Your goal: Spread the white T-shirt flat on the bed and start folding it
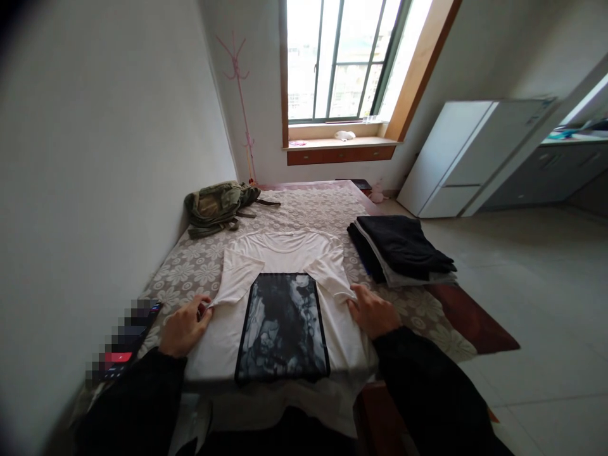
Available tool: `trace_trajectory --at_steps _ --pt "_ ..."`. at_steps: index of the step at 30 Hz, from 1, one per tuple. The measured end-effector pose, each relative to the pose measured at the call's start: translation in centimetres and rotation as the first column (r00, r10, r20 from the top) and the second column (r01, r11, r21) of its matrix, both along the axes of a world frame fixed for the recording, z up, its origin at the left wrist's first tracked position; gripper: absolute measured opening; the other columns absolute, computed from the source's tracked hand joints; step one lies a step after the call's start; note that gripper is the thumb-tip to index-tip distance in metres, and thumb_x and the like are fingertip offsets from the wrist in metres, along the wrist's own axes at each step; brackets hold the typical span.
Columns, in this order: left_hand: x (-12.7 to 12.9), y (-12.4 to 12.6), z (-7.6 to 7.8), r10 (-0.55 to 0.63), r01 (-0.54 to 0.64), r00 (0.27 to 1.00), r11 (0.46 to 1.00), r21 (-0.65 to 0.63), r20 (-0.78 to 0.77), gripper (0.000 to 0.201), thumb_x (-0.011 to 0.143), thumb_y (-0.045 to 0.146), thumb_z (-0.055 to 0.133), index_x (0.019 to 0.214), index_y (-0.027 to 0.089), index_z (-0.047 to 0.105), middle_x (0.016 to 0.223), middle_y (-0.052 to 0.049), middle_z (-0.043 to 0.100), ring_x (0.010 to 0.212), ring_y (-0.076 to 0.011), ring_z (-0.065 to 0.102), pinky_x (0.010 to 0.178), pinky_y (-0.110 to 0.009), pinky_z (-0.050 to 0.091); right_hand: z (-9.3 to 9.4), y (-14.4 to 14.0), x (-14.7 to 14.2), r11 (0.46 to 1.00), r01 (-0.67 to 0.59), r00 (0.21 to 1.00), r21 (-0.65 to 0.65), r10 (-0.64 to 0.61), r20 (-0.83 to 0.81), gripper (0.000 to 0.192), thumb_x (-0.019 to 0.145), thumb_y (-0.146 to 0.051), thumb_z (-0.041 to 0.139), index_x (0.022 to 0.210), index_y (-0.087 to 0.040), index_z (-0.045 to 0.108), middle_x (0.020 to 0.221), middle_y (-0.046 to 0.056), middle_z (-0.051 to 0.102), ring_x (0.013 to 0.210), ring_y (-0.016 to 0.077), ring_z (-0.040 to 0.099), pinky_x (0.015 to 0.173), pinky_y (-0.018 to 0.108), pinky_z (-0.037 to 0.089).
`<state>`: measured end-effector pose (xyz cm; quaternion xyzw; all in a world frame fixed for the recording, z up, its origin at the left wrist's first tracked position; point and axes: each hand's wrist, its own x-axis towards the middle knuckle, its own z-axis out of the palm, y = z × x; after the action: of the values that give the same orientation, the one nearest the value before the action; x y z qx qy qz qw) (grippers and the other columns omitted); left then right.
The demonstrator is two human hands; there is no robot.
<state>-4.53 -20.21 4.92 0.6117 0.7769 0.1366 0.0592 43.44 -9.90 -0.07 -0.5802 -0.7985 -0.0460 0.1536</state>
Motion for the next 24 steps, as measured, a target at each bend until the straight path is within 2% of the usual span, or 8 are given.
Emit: trace_trajectory --at_steps 2,4,7,12,16,18,21,24 --pt "-0.1 -0.1 0.0 0.007 -0.007 1.000 1.000 -0.001 -0.004 0.017 0.092 0.032 0.048 0.103 0.027 0.060 0.087 -0.001 0.073 0.084 -0.0225 0.069 0.068 -0.030 0.043 -0.2 0.1 0.1 1.000 -0.014 1.000 0.007 0.014 0.006 0.020 0.096 -0.036 0.047 0.096 -0.025 0.063 0.097 0.009 0.074 0.080 0.0230 0.069 0.059 0.031 0.042" --pt "-0.4 -0.2 -0.1 0.035 -0.035 0.999 0.999 -0.011 -0.010 0.016 0.091 0.030 0.048 0.100 0.026 0.061 0.087 -0.002 0.073 0.082 -0.0227 0.069 0.068 -0.030 0.043 -0.4 0.3 0.6 1.000 0.023 1.000 -0.001 -0.023 0.002 0.027 0.097 -0.038 0.045 0.083 -0.024 0.063 0.090 0.009 0.074 0.073 0.0222 0.067 0.058 0.031 0.042" --pt "-0.8 -0.4 -0.1 0.074 -0.074 0.997 0.997 -0.015 -0.013 0.018 0.090 0.031 0.047 0.100 0.025 0.061 0.089 -0.004 0.072 0.083 -0.0238 0.069 0.069 -0.031 0.044 -0.4 0.5 1.7 0.999 0.031 0.998 -0.034 -0.033 -0.056 0.029 0.098 -0.039 0.044 0.084 -0.024 0.065 0.096 0.009 0.074 0.073 0.0225 0.068 0.061 0.033 0.046" --pt "-1.0 -0.4 0.0 -0.045 0.044 0.998 0.999 0.016 0.053 0.023 0.093 0.032 0.044 0.108 0.026 0.060 0.096 -0.004 0.072 0.092 -0.0227 0.069 0.076 -0.030 0.048 0.1 0.5 2.8 0.973 -0.195 0.972 -0.120 0.175 -0.159 0.023 0.097 -0.029 0.043 0.106 -0.026 0.065 0.112 0.008 0.071 0.094 0.0229 0.069 0.080 0.035 0.053" --pt "-1.5 -0.2 0.3 -0.092 0.092 0.994 0.996 -0.009 0.056 0.022 0.092 0.031 0.044 0.106 0.027 0.060 0.095 -0.003 0.071 0.092 -0.0219 0.068 0.077 -0.031 0.049 1.4 0.4 3.3 0.941 -0.292 0.953 -0.172 0.271 -0.136 0.019 0.095 -0.026 0.048 0.094 -0.027 0.067 0.099 0.007 0.069 0.088 0.0217 0.067 0.080 0.033 0.053" --pt "-1.5 0.0 0.8 -0.118 0.118 0.992 0.993 0.003 0.044 0.020 0.090 0.030 0.046 0.103 0.027 0.062 0.098 -0.003 0.071 0.096 -0.0224 0.067 0.080 -0.032 0.050 2.2 0.6 3.3 0.922 -0.342 0.936 -0.181 0.317 -0.155 0.018 0.095 -0.029 0.051 0.092 -0.027 0.068 0.098 0.008 0.068 0.091 0.0221 0.067 0.083 0.033 0.053" --pt "0.1 0.8 1.9 -0.225 0.222 0.972 0.974 0.050 0.070 0.019 0.089 0.030 0.049 0.102 0.028 0.064 0.104 -0.003 0.070 0.101 -0.0225 0.066 0.089 -0.034 0.050 3.3 2.2 2.4 0.910 -0.377 0.913 -0.171 0.335 -0.231 0.021 0.097 -0.028 0.048 0.097 -0.025 0.069 0.106 0.009 0.067 0.094 0.0211 0.067 0.088 0.033 0.053" --pt "4.6 2.8 2.8 -0.423 0.416 0.890 0.906 0.074 0.171 0.019 0.090 0.033 0.052 0.102 0.028 0.065 0.106 -0.003 0.071 0.101 -0.0218 0.066 0.091 -0.034 0.051 4.3 6.1 0.3 0.936 -0.311 0.936 -0.166 0.271 -0.225 0.029 0.094 -0.017 0.044 0.108 -0.022 0.069 0.114 0.008 0.068 0.096 0.0196 0.068 0.091 0.030 0.052"
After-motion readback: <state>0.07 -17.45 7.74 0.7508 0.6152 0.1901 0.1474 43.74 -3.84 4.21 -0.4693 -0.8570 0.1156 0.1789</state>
